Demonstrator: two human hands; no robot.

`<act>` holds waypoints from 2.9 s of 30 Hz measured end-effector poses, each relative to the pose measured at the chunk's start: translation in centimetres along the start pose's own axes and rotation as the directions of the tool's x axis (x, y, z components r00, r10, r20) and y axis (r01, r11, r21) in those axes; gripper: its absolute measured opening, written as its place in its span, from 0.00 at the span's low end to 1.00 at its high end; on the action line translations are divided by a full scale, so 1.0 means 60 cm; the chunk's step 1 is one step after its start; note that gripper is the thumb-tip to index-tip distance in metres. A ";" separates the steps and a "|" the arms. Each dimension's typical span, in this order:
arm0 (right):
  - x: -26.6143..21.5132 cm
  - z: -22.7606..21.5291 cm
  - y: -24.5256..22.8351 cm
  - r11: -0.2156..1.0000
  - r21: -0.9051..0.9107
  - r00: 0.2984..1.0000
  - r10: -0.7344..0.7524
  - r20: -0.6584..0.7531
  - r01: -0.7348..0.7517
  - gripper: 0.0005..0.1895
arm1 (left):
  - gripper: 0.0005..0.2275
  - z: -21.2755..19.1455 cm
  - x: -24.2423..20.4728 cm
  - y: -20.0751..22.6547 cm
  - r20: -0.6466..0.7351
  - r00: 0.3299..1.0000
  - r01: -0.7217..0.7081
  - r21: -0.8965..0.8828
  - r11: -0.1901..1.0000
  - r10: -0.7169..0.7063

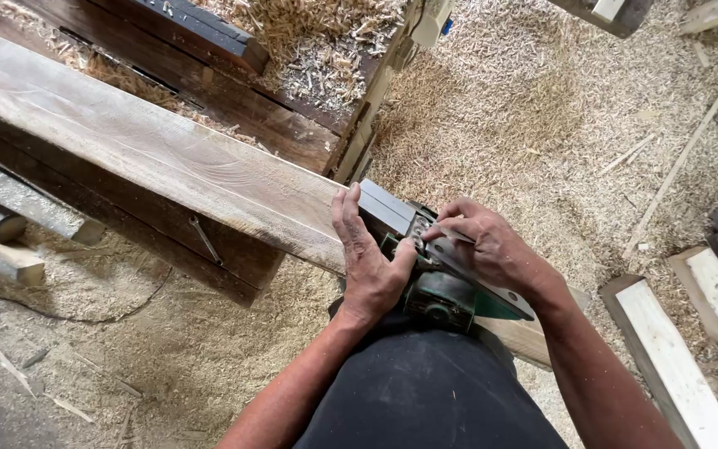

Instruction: Planing a long wooden beam with an electric planer and checking the surface with an L-square.

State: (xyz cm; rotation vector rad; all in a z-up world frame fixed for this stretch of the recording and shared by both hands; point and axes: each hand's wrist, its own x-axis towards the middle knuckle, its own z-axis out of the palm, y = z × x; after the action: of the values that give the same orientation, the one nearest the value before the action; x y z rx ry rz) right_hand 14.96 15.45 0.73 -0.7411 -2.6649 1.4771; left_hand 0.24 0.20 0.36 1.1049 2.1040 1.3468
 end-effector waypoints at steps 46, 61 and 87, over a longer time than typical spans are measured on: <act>-0.027 0.005 0.040 0.893 0.305 0.891 0.403 -0.210 -0.332 0.32 | 0.19 -0.060 0.003 -0.074 0.216 0.839 -0.536 0.174 0.826 0.499; -0.011 0.039 0.000 0.905 -0.076 0.871 0.375 -0.317 -0.417 0.15 | 0.21 -0.064 0.006 -0.077 0.260 0.825 -0.544 0.118 0.831 0.503; -0.018 0.032 0.003 0.887 -0.137 0.875 0.389 -0.288 -0.440 0.16 | 0.20 -0.046 0.009 -0.097 0.206 0.816 -0.563 0.075 0.823 0.540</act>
State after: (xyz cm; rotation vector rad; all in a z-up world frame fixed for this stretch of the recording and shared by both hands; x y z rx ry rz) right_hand 15.54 13.56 -0.27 -1.4920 -2.5811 1.0759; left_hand -4.32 -2.20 -3.56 1.9325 1.8273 1.2845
